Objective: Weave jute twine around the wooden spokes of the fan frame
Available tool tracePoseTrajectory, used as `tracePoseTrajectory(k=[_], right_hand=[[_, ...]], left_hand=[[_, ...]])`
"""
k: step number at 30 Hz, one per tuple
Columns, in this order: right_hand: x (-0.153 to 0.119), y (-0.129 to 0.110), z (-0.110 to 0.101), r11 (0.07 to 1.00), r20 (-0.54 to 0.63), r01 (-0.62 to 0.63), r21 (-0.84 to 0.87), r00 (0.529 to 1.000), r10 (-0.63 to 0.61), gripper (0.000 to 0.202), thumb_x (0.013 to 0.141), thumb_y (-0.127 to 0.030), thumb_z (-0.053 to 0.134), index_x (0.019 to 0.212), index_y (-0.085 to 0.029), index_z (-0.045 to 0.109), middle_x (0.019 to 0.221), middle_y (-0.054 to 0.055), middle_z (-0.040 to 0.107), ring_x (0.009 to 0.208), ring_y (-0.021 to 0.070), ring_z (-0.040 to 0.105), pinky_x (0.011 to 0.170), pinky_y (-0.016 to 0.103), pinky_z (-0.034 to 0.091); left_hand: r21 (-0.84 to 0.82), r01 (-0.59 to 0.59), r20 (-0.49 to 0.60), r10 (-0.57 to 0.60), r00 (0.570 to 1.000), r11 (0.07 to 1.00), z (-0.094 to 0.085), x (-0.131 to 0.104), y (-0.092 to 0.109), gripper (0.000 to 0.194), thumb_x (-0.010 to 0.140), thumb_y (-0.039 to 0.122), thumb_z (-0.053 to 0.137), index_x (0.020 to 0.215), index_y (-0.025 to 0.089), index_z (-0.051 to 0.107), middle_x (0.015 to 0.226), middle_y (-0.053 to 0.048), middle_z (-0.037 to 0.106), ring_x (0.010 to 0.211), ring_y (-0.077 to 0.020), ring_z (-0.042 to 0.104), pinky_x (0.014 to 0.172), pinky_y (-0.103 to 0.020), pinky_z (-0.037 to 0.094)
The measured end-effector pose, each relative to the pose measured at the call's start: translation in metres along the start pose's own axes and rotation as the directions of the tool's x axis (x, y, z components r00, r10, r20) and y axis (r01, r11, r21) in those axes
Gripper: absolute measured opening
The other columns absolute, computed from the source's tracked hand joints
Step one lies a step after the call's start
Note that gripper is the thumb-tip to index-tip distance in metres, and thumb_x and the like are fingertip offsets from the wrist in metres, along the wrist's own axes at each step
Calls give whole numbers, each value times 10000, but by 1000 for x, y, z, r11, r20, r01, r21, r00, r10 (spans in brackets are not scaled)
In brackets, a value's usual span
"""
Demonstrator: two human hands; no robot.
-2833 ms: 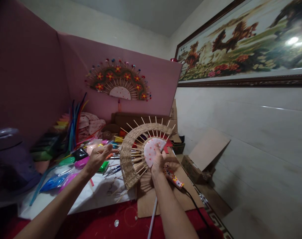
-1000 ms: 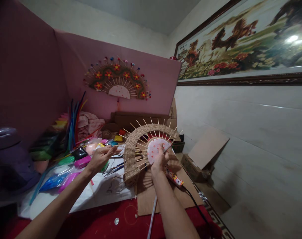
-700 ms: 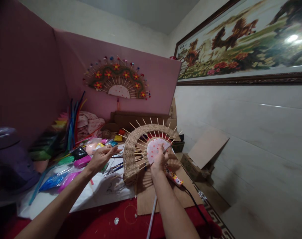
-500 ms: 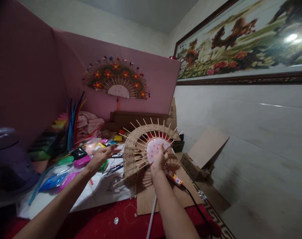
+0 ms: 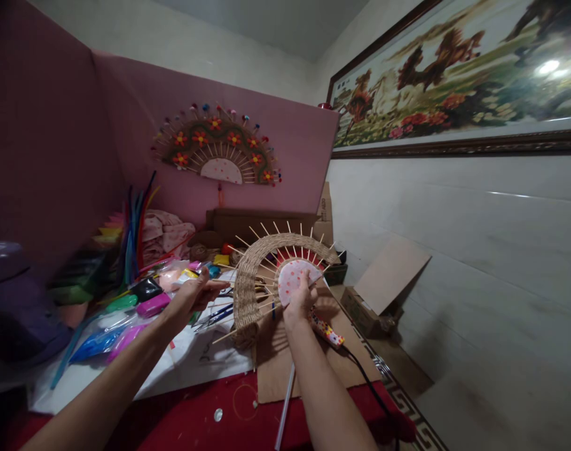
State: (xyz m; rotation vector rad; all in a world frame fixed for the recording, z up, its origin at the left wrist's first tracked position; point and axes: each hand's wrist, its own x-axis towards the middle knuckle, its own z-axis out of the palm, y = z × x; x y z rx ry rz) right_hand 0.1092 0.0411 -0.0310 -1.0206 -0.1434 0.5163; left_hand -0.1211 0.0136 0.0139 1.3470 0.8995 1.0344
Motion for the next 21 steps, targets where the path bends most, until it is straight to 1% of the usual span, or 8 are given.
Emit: tracePoseTrajectory(k=[2, 4, 7, 9, 12, 15, 17, 21], right_hand=[[2, 2, 1, 1000, -17, 12, 10, 1000, -12, 361, 643, -461, 652, 774, -132, 580, 702, 25, 630, 584, 119, 596, 504, 221, 511], [5, 4, 1, 1000, -39, 14, 2, 999, -14, 368, 641, -475, 645, 769, -138, 573, 704, 27, 629, 594, 123, 601, 507, 221, 515], [7, 5, 1, 999, -77, 18, -39, 997, -21, 373, 645, -497, 629, 745, -143, 566, 690, 31, 624, 602, 130, 606, 508, 220, 517], [7, 5, 0, 998, -96, 18, -62, 995, -24, 371, 644, -499, 626, 739, -146, 563, 700, 38, 628, 612, 134, 611, 510, 218, 518], [7, 4, 0, 997, -102, 3, -76, 995, -11, 363, 650, -492, 618, 756, -150, 559, 735, 49, 641, 618, 139, 620, 501, 217, 518], [7, 3, -1, 994, -101, 2, -106, 995, -13, 358, 660, -491, 602, 764, -150, 562, 757, 59, 649, 619, 144, 624, 480, 215, 512], [8, 3, -1, 993, -105, 3, -117, 994, -15, 354, 663, -489, 595, 760, -150, 565, 765, 63, 651, 626, 146, 626, 471, 211, 507], [10, 4, -2, 994, -86, 9, -113, 996, -19, 355, 659, -493, 593, 753, -152, 562, 791, 67, 648, 651, 149, 628, 474, 205, 508]], left_hand=[[108, -59, -31, 63, 998, 992, -1, 1, -1, 757, 631, 751, 427, 804, 67, 701, 521, 35, 338, 446, -46, 180, 435, -221, 97], [232, -120, -51, 135, 990, 965, -2, 2, -2, 714, 663, 726, 421, 765, 80, 707, 518, 27, 354, 462, -61, 235, 442, -223, 156], [377, -228, -39, 261, 964, 898, -3, 3, -3, 632, 722, 666, 414, 685, 100, 692, 526, 10, 397, 539, -100, 355, 506, -231, 270], [432, -284, -21, 324, 946, 856, -3, 3, -4, 600, 750, 636, 403, 616, 110, 659, 520, 6, 415, 566, -115, 390, 536, -236, 302], [511, -353, 8, 406, 914, 784, -1, 3, -6, 571, 780, 593, 396, 520, 122, 588, 514, 7, 424, 541, -107, 387, 523, -230, 305], [608, -415, 57, 484, 873, 677, 0, 1, -7, 548, 811, 533, 398, 463, 131, 529, 522, 12, 407, 522, -91, 371, 513, -220, 293], [666, -438, 91, 517, 851, 604, 1, -1, -6, 536, 828, 501, 396, 458, 134, 525, 525, 14, 391, 515, -85, 368, 510, -217, 282], [744, -464, 153, 554, 818, 480, 4, -7, -1, 511, 843, 463, 404, 481, 143, 569, 517, 18, 380, 510, -81, 374, 520, -224, 269]])
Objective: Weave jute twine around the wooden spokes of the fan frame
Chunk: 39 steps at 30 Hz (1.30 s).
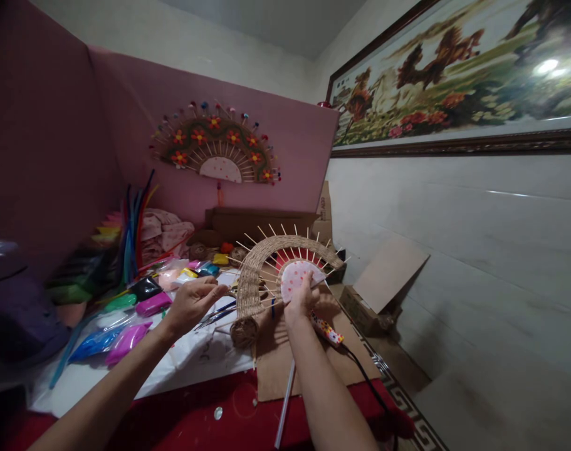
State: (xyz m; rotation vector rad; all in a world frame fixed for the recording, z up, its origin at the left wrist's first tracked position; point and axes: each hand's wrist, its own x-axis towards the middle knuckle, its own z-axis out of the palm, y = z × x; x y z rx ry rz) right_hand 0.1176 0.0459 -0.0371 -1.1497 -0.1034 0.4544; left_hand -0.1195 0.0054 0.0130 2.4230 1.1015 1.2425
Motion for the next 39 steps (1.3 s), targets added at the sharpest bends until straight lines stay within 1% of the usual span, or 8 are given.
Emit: tracePoseTrajectory(k=[6, 11, 15, 17, 20, 25, 29, 39], right_hand=[[-4, -1, 0, 994, 48, -15, 105, 999, 10, 380, 620, -477, 648, 798, -163, 528, 801, 41, 636, 659, 138, 622, 518, 219, 521], [-8, 0, 1, 974, 104, -23, 224, 995, 0, 414, 592, -437, 695, 829, -170, 485, 821, 17, 612, 681, 123, 610, 576, 240, 534], [-6, 2, 1, 974, 97, -24, 223, 995, 2, 418, 616, -441, 676, 871, -166, 493, 920, 39, 611, 773, 131, 615, 655, 260, 538], [-6, 2, 1, 973, 96, -23, 231, 995, 1, 421, 623, -440, 670, 889, -166, 491, 966, 50, 607, 819, 139, 614, 686, 270, 537], [-7, -1, 1, 969, 87, -21, 248, 996, 0, 405, 633, -423, 667, 895, -170, 490, 984, 55, 605, 829, 145, 616, 689, 281, 539], [-10, -5, 0, 960, 82, -44, 277, 996, 22, 370, 645, -390, 660, 890, -173, 488, 965, 46, 612, 804, 137, 616, 667, 271, 538], [-9, -5, 1, 959, 72, -52, 279, 997, 33, 366, 648, -396, 658, 873, -172, 476, 1008, 55, 603, 840, 136, 614, 677, 255, 537], [-7, -12, 0, 982, -27, -87, 166, 995, 93, 400, 631, -475, 649, 793, -188, 423, 1009, 79, 580, 898, 165, 601, 623, 255, 547]], left_hand=[[153, -45, 4, 45, 999, 987, -3, -3, 10, 395, 841, 450, 428, 686, 219, 708, 555, 1, 449, 572, -109, 424, 568, -238, 287], [217, -67, 23, 63, 998, 974, -2, -4, 12, 406, 843, 450, 420, 677, 215, 706, 567, -15, 495, 599, -124, 465, 578, -243, 305], [181, -73, -11, 76, 997, 981, 0, -3, 9, 313, 862, 349, 412, 873, 203, 689, 714, -43, 632, 680, -140, 546, 634, -245, 357], [204, -59, -38, 69, 997, 977, 2, -3, 6, 293, 859, 295, 415, 1006, 201, 651, 807, -59, 668, 711, -150, 571, 659, -251, 370], [318, 31, -44, -18, 999, 948, 5, -2, 3, 323, 844, 297, 437, 1093, 188, 610, 768, -69, 675, 655, -168, 573, 620, -265, 358], [401, 131, 4, -145, 989, 907, 5, -2, 4, 276, 830, 314, 456, 983, 215, 662, 792, -77, 684, 714, -194, 593, 633, -273, 349], [365, 102, 32, -122, 992, 926, 5, -2, 5, 251, 828, 306, 459, 861, 236, 698, 805, -53, 694, 749, -184, 598, 651, -262, 346], [397, 21, 41, -40, 998, 918, 9, -4, 3, 307, 848, 334, 421, 821, 218, 703, 703, -51, 662, 672, -170, 557, 599, -256, 303]])
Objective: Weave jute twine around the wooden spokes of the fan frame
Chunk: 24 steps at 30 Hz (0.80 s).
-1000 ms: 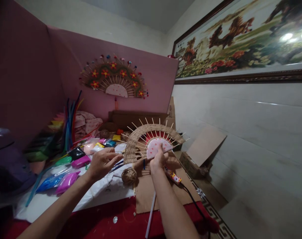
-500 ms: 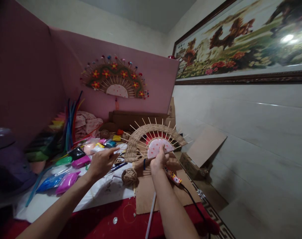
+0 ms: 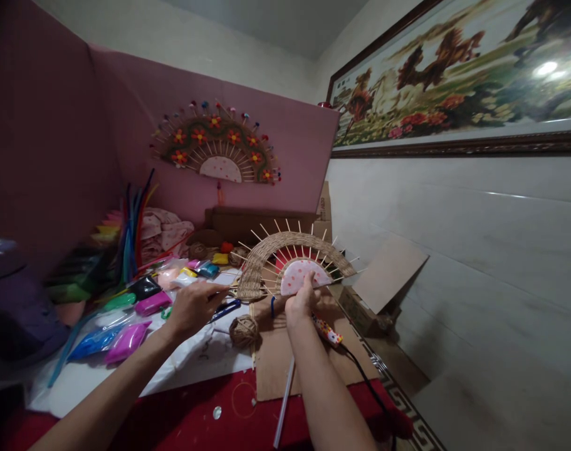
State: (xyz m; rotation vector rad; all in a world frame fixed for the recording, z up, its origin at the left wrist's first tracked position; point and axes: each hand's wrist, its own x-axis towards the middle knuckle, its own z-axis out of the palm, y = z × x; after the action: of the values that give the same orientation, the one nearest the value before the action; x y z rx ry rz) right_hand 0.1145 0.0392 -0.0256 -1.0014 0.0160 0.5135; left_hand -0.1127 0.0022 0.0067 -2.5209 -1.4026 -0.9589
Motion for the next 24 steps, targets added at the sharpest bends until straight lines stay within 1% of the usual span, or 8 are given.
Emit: tracePoseTrajectory(k=[3, 7, 10, 13, 15, 19, 22, 24], right_hand=[[1, 1, 0, 1000, 16, 18, -3, 1000, -18, 405, 638, -490, 633, 811, -193, 418, 979, 70, 588, 897, 170, 604, 636, 276, 549], [5, 4, 0, 999, 23, 34, 7, 999, -34, 406, 635, -477, 635, 840, -187, 438, 1015, 75, 589, 917, 174, 601, 650, 289, 549], [7, 5, 0, 998, 17, 2, 58, 1000, -3, 394, 626, -441, 649, 847, -178, 456, 1051, 83, 585, 933, 175, 596, 648, 277, 545], [10, 7, 0, 996, 46, -20, 83, 999, 17, 367, 640, -434, 629, 841, -180, 457, 1029, 72, 596, 932, 168, 597, 660, 277, 540], [12, 10, 0, 998, 72, -16, 63, 997, 11, 349, 652, -452, 602, 823, -188, 452, 974, 53, 610, 922, 162, 599, 682, 288, 536], [14, 12, -1, 998, 115, -9, 54, 993, 3, 331, 648, -470, 584, 780, -203, 439, 870, 22, 619, 877, 150, 604, 723, 307, 523], [13, 12, 0, 997, 105, -17, 77, 994, 9, 308, 645, -445, 587, 759, -205, 432, 851, 17, 614, 848, 142, 602, 728, 300, 517], [12, 10, 1, 995, 95, -25, 94, 995, 16, 292, 647, -426, 588, 753, -203, 433, 855, 17, 609, 838, 137, 599, 729, 291, 513]], left_hand=[[-35, -7, -25, 6, 1000, 999, -5, 0, 2, 321, 847, 384, 424, 827, 227, 704, 689, -41, 634, 656, -155, 538, 590, -251, 292], [-53, 54, -73, -57, 996, 997, -17, 1, 4, 406, 841, 492, 389, 803, 247, 710, 629, -25, 551, 606, -135, 489, 556, -247, 252], [-25, 70, -75, -72, 995, 997, -22, 3, 2, 484, 852, 517, 334, 736, 232, 708, 613, -24, 501, 600, -133, 460, 555, -250, 240], [-41, 111, -60, -113, 992, 993, -22, 4, -3, 542, 856, 529, 299, 679, 209, 699, 620, -25, 493, 609, -132, 454, 559, -251, 240], [-95, 157, -26, -160, 987, 983, -20, 4, -8, 572, 855, 538, 280, 667, 201, 701, 620, -24, 493, 606, -130, 456, 558, -249, 245], [-267, 271, 102, -253, 962, 925, -13, 8, -19, 612, 825, 596, 269, 739, 196, 723, 630, -27, 516, 617, -144, 470, 564, -246, 266], [-446, 369, 240, -289, 927, 815, -5, 11, -28, 688, 746, 695, 303, 753, 154, 727, 571, -32, 512, 585, -150, 450, 537, -244, 269], [-576, 419, 307, -290, 907, 702, 0, 13, -33, 769, 678, 762, 307, 740, 119, 724, 477, -14, 438, 503, -126, 379, 488, -235, 242]])
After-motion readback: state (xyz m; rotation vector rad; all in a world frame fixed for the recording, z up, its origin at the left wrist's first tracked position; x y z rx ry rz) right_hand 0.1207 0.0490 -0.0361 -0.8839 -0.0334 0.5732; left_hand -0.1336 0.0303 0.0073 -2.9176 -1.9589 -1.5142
